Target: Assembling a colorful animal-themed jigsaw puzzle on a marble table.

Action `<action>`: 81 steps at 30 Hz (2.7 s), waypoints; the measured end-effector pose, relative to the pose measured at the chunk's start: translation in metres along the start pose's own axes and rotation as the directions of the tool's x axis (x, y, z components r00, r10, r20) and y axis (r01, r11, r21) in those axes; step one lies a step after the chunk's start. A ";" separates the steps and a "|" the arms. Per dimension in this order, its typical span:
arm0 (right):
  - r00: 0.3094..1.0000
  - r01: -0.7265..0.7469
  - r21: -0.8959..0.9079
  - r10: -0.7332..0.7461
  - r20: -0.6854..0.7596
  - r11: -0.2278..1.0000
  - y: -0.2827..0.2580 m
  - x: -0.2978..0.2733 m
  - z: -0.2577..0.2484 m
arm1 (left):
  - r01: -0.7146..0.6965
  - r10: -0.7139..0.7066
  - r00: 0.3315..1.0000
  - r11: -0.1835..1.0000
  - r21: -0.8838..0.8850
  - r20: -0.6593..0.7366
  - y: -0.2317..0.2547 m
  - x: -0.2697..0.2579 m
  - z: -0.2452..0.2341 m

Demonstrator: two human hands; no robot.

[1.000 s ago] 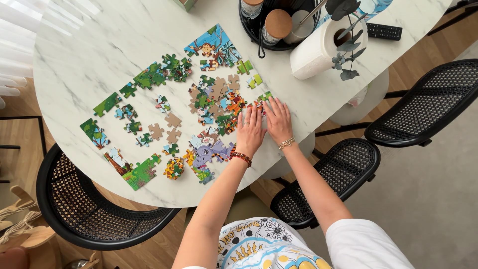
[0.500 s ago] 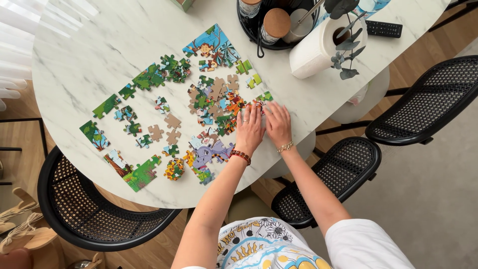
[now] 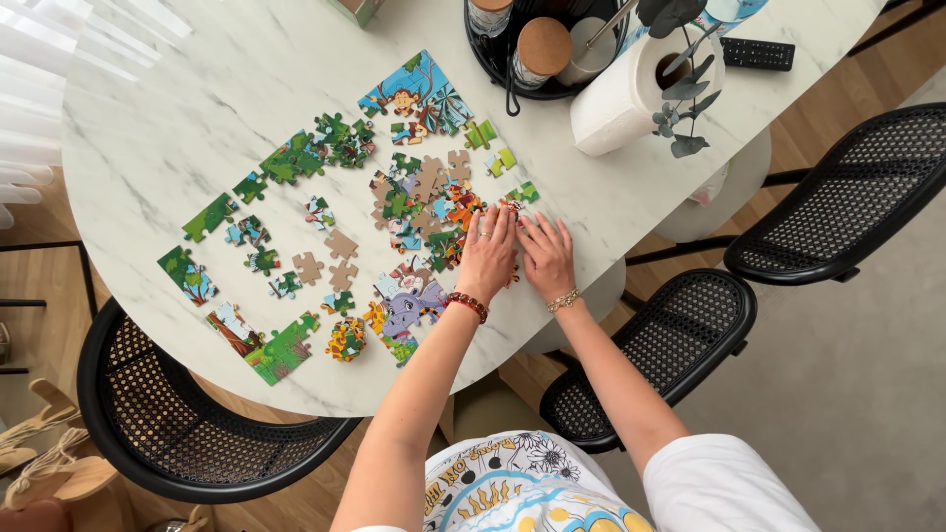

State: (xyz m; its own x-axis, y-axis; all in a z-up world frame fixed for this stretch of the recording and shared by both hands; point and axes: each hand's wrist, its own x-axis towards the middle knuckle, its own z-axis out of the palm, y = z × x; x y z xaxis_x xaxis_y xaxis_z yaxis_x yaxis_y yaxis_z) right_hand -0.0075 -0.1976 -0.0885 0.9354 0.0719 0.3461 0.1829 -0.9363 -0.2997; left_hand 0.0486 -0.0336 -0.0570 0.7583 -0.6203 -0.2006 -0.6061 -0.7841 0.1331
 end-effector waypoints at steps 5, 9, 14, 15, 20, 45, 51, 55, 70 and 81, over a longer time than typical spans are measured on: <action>0.997 -0.071 0.034 0.070 0.023 0.997 0.004 0.000 -0.005 | 0.000 0.000 0.999 1.000 -0.008 -0.042 0.003 -0.001 -0.001; 0.959 -0.278 -0.003 0.277 -0.059 0.961 0.015 -0.007 -0.020 | 0.018 -0.020 0.999 0.999 -0.042 -0.042 0.005 0.004 0.000; 0.950 -0.310 -0.078 0.306 -0.060 0.947 0.004 -0.021 -0.025 | 0.053 -0.056 0.998 0.995 -0.087 -0.028 0.007 -0.001 -0.007; 0.960 -0.278 -0.120 0.271 -0.069 0.953 0.002 -0.024 -0.024 | 0.068 -0.072 0.997 0.991 -0.114 -0.034 0.008 -0.004 -0.011; 0.956 -0.284 -0.189 0.264 -0.126 0.940 0.003 -0.026 -0.019 | 0.089 -0.097 0.994 0.987 -0.137 -0.050 0.011 -0.019 -0.018; 0.976 -0.206 -0.298 0.172 -0.137 0.932 -0.009 -0.040 -0.020 | 0.211 -0.272 0.888 0.957 -0.198 -0.371 -0.018 -0.174 0.006; 0.991 -0.132 0.113 0.133 -0.002 0.985 -0.018 -0.015 0.008 | 0.264 -0.324 0.888 0.940 -0.215 -0.326 -0.027 -0.169 0.004; 0.992 -0.085 0.213 0.064 0.104 0.973 -0.041 0.002 0.010 | 0.297 -0.351 0.880 0.932 -0.206 -0.320 -0.029 -0.165 0.020; 0.811 -0.104 0.201 -0.034 0.584 0.974 -0.071 0.072 0.000 | 0.298 -0.367 0.889 0.917 -0.264 -0.274 -0.020 -0.166 0.022; 0.716 -0.619 0.550 0.115 0.689 0.560 -0.069 0.022 -0.029 | 0.270 -0.475 0.854 0.751 -0.602 -0.210 -0.019 -0.147 0.007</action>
State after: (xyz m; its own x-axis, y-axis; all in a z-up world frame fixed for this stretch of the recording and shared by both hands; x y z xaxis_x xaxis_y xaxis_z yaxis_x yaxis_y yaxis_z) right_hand -0.0084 -0.1417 -0.0345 0.8991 0.1802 -0.3990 -0.3106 -0.3797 -0.8714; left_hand -0.0533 0.0728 -0.0370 0.9864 -0.1616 -0.0306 -0.1064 -0.7689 0.6305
